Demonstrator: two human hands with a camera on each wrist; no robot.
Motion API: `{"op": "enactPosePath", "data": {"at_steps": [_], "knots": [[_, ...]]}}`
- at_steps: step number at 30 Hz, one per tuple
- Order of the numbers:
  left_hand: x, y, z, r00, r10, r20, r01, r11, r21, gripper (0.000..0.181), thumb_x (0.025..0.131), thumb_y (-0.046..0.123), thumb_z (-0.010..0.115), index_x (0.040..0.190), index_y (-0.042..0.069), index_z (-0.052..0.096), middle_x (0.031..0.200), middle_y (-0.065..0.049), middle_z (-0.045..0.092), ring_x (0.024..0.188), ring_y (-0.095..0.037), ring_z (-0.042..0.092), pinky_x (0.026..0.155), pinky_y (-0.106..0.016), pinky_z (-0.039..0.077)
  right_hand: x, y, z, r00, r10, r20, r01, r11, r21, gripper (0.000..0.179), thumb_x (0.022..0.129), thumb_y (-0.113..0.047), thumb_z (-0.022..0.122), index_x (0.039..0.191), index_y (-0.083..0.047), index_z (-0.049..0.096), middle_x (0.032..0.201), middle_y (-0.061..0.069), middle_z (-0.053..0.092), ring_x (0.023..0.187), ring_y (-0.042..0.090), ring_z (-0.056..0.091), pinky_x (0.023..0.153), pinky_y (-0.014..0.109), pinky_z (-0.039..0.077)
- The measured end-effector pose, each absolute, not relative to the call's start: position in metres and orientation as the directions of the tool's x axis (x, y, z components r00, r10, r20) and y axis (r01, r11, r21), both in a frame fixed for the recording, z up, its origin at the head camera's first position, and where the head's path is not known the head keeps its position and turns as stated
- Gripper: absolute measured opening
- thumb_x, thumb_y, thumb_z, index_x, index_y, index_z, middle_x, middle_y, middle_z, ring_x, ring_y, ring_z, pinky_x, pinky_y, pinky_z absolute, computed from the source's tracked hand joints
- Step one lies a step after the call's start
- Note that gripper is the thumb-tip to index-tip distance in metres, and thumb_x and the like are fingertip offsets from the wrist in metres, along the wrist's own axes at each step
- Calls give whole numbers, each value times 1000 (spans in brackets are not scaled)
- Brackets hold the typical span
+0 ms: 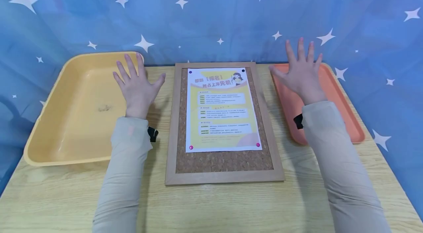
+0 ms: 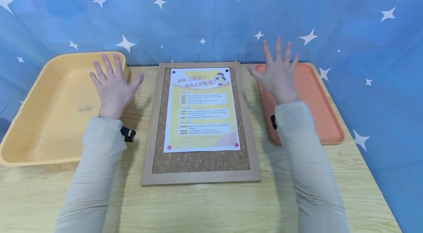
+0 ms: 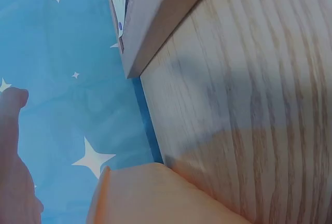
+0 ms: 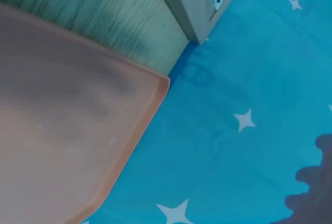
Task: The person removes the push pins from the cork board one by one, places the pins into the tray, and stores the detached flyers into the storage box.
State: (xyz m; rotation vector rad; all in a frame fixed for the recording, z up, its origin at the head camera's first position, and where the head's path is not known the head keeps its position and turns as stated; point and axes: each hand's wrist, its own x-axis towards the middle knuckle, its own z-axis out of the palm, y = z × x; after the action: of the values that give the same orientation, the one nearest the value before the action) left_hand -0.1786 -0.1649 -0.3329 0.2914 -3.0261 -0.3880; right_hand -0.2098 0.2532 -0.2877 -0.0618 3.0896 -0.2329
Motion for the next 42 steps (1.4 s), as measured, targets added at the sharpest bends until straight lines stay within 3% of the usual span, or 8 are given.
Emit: {"op": "enactPosePath", "data": {"at_steps": [5,9,14,20,24,30,34,42], "knots": [[-179,-164,-330,-982,-187,36,-168,939,300,92,91,69,32,151,21,-18,158,-12,-23,146,-41,-18,117,-61,-7,-208,255,-285,-996,-75,-41,-62,965,-256,87,92,-69,28,152,-23,-15,157,10,-27,142,38,-28,113,66,-10],[-176,-160,-328,-985,-162,63,-126,913,388,90,92,66,33,153,20,-14,160,-12,-18,147,-40,-15,118,-60,-6,-204,253,-283,-993,-102,-62,-67,907,-416,84,94,-63,34,153,-25,-11,161,9,-16,147,37,-16,115,65,1],[-171,-148,-327,-983,-103,152,-4,839,544,84,94,54,43,155,13,2,162,-15,-4,148,-39,-5,120,-57,-1,-198,244,-281,-981,-141,-130,-33,793,-609,76,95,-57,41,155,-25,7,161,11,15,146,39,17,113,62,21],[-163,-127,-330,-985,-40,170,90,717,691,71,97,38,48,153,7,17,160,-17,16,148,-35,16,120,-51,17,-185,234,-287,-958,-213,-194,-28,739,-673,60,97,-47,46,147,-14,37,142,16,47,131,34,43,106,54,37],[-160,-115,-338,-996,-58,63,16,597,802,62,99,32,47,152,10,22,157,-13,26,144,-32,28,117,-48,27,-175,231,-295,-925,-277,-259,-4,690,-724,52,97,-41,51,141,-14,44,135,15,52,125,31,49,103,53,40],[-160,-109,-352,-994,-59,-93,-109,445,889,58,98,18,51,150,8,28,153,-17,33,137,-37,39,110,-45,39,-158,228,-313,-863,-346,-368,31,690,-723,52,96,-40,54,139,-13,47,132,13,55,121,27,53,102,51,42],[-159,-108,-358,-982,-64,-180,-190,399,897,59,95,12,52,150,10,29,152,-17,35,138,-35,38,109,-44,41,-148,229,-327,-822,-390,-415,39,689,-724,46,97,-33,54,136,-10,49,128,13,58,116,26,58,99,46,47],[-159,-112,-367,-969,-79,-233,-245,400,883,62,91,2,51,149,7,31,149,-18,39,134,-32,43,107,-43,43,-132,237,-345,-755,-472,-456,29,669,-742,36,99,-17,51,132,-2,51,120,16,62,108,22,61,91,35,53]]}}
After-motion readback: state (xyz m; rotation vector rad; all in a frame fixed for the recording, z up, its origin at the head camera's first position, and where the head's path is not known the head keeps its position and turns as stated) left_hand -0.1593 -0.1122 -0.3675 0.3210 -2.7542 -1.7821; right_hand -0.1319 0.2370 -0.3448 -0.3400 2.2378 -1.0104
